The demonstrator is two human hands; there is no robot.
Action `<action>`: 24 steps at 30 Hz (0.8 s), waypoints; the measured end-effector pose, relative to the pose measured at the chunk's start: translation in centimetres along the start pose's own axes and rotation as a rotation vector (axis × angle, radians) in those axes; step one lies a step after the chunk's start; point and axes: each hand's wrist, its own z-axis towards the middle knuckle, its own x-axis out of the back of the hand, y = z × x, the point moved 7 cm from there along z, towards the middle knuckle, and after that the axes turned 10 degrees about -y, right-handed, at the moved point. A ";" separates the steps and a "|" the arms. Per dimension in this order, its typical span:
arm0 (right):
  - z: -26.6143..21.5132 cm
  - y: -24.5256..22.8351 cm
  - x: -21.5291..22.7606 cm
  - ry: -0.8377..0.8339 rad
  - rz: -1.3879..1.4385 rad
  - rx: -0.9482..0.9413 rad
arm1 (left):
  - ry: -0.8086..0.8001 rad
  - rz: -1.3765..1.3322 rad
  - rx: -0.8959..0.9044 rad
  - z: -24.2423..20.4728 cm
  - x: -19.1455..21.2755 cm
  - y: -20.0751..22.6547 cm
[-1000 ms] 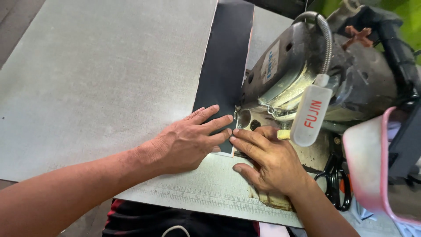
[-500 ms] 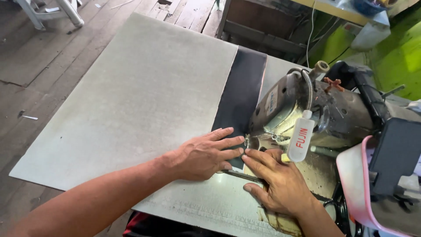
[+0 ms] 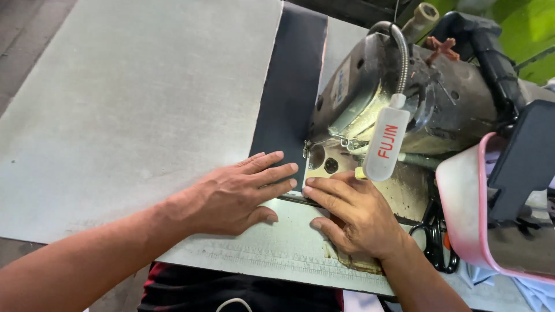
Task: Using an industrial sewing machine to sew along the edge of a long black fabric strip.
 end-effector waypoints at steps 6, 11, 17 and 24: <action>0.1 -0.3 -0.2 -0.073 -0.019 -0.030 | 0.013 0.009 -0.007 -0.1 0.0 -0.1; 0.6 -0.5 -0.3 -0.121 -0.062 -0.059 | 0.027 -0.028 -0.003 -0.5 1.0 -0.1; 0.5 -0.3 -0.7 -0.125 -0.039 -0.088 | -0.007 -0.035 -0.018 -0.6 1.4 0.2; 0.7 0.0 -0.9 -0.176 -0.048 -0.085 | 0.000 -0.092 -0.027 -0.8 1.3 -0.1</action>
